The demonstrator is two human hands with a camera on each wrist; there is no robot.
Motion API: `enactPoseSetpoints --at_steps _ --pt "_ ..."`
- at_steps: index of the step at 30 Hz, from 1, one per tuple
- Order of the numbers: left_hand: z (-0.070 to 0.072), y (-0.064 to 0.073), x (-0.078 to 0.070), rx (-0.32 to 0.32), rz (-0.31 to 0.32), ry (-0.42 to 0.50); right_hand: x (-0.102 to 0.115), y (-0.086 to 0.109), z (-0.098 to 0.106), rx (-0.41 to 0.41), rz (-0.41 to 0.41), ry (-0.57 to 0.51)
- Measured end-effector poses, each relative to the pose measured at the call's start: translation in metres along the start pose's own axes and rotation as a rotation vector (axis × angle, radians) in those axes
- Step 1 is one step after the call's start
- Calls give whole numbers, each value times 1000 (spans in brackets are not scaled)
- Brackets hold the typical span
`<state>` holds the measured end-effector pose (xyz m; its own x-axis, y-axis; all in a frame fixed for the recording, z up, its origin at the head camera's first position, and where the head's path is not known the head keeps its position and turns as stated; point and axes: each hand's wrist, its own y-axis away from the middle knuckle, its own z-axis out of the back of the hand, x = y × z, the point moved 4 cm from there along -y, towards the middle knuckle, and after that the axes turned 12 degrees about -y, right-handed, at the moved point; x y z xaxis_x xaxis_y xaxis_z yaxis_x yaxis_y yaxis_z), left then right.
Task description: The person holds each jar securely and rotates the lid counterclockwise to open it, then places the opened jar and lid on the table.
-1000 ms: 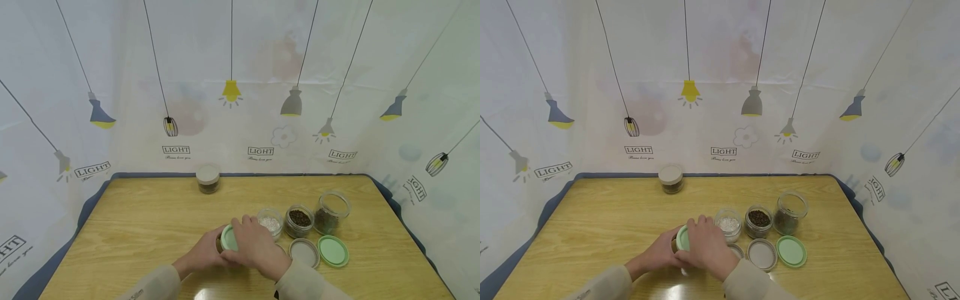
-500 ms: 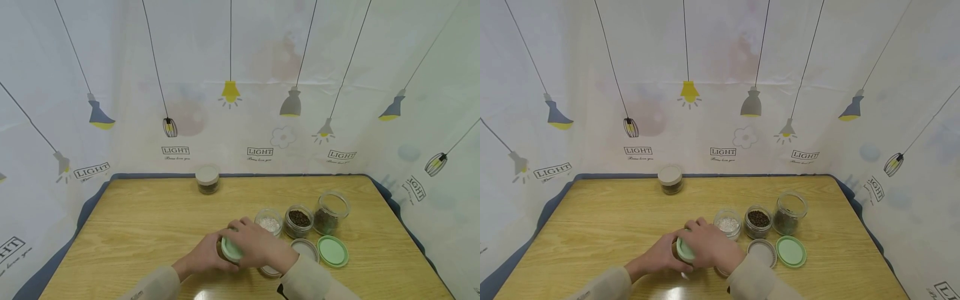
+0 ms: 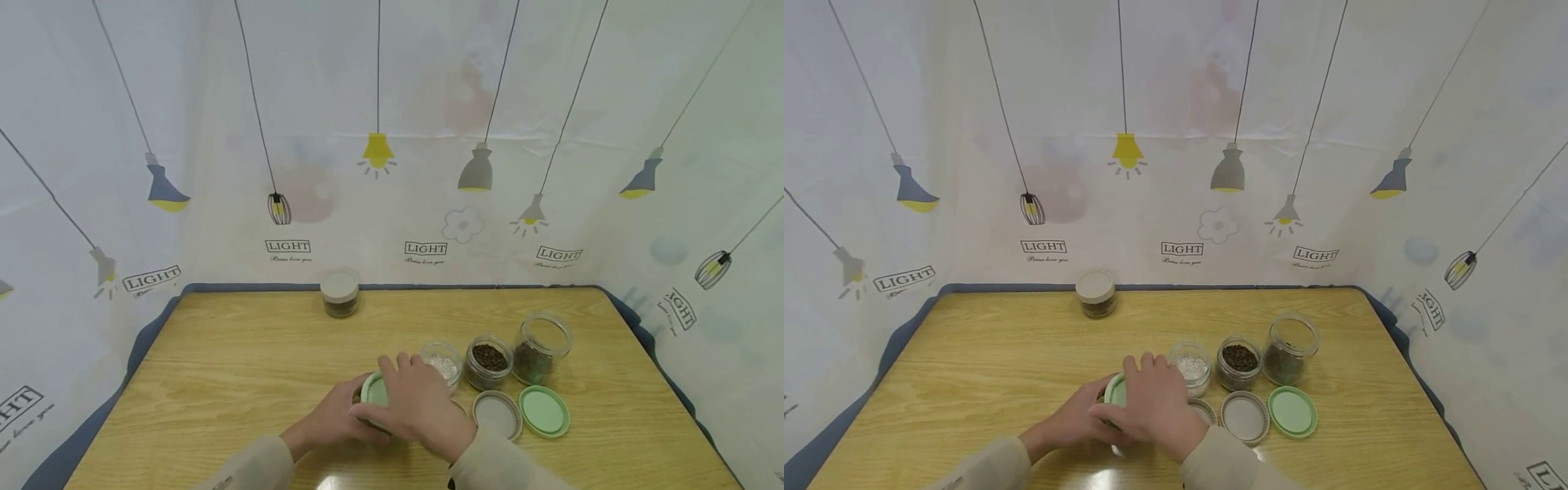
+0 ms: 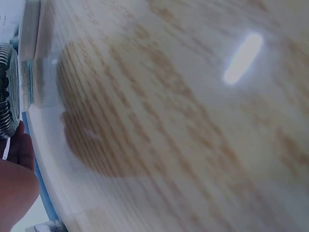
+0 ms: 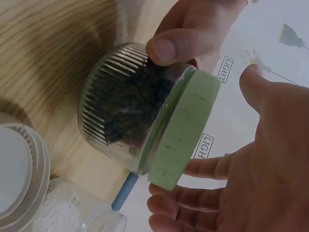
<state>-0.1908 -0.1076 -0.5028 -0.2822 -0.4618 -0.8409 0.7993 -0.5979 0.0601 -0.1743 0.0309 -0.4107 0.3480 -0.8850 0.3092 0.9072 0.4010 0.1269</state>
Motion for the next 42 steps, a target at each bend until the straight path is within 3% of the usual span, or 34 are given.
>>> enactPoseSetpoints --at_steps 4,7,13,22,28,33,38,42 --pt "1 1 -2 -42 -29 -71 4 0 -4 34 -59 46" --pt "1 2 -3 -56 -58 -94 6 -1 -5 37 -43 76" --pt "0 4 0 -21 -20 -72 8 0 -3 40 53 40" --pt "-1 7 5 3 20 -70 6 2 1 161 240 -38" --pt "-2 8 4 14 23 -23 7 4 5 211 285 -71" --pt "-1 8 2 24 26 -21 5 5 7 184 225 -50" --pt "0 8 2 32 30 35 4 4 8 62 95 29" --pt "0 7 2 23 30 55 5 4 4 21 -13 19"
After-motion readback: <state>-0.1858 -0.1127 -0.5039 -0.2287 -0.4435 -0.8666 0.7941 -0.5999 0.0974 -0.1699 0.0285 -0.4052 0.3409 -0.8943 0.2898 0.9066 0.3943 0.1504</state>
